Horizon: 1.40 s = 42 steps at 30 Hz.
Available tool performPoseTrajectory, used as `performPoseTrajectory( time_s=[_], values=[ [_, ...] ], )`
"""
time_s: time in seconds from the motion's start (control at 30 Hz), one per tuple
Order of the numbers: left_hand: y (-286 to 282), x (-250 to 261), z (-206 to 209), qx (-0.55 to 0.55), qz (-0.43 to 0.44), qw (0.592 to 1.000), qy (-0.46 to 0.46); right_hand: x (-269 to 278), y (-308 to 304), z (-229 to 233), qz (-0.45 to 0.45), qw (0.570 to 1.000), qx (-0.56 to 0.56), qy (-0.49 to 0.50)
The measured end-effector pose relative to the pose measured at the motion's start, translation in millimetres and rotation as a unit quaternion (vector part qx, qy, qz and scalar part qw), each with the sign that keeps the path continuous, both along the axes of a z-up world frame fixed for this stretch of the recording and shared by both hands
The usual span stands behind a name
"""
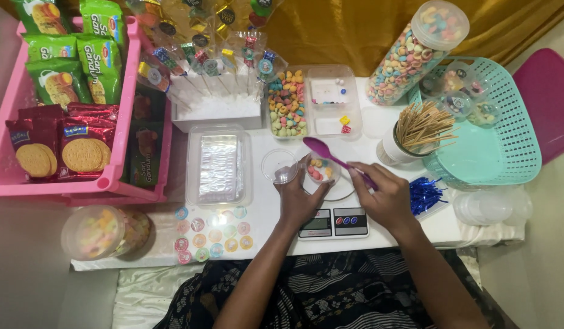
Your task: Weighing and portioning small multi-colored candies into a container using a spoon and a digital scale.
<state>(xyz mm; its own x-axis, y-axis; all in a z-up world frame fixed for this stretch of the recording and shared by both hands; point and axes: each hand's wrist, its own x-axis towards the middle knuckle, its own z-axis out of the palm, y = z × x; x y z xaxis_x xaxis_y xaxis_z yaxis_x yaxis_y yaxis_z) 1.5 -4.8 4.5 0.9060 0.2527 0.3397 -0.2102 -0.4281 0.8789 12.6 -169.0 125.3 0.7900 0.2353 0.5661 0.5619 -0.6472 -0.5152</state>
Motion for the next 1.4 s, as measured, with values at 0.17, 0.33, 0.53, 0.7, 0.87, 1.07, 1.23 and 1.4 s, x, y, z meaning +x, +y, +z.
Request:
performPoseTrajectory(
  time_s=[0.17,0.33,0.53,0.7,0.87,1.07,1.23,1.4],
  values=[
    [-1,-1,1,0.005,-0.002,1.000,0.003,53,20,-31,-0.050,0.997,-0.022,0.055],
    [-1,2,-9,0.004,0.002,1.000,0.019,75,40,-31,-0.124,0.951,-0.181,0.218],
    [-1,-1,-3,-0.005,-0.001,1.000,0.030,89,69,5,-0.093,0.931,-0.269,0.230],
    [0,-1,4,-0.021,-0.008,0.999,0.035,95,67,-8,-0.092,0.929,-0.260,0.248],
    [0,0,-2,-0.014,-0.010,0.999,0.041,92,67,-21,-0.085,0.931,-0.232,0.269],
    [1,0,3,-0.019,-0.014,0.999,0.046,102,63,-34,-0.087,0.932,-0.190,0.296],
    [0,0,0,-0.011,-0.010,0.999,0.031,108,51,-48,-0.081,0.930,-0.110,0.340],
    [1,0,3,-0.010,-0.011,0.999,0.030,114,47,-60,-0.084,0.933,-0.064,0.344]
  ],
)
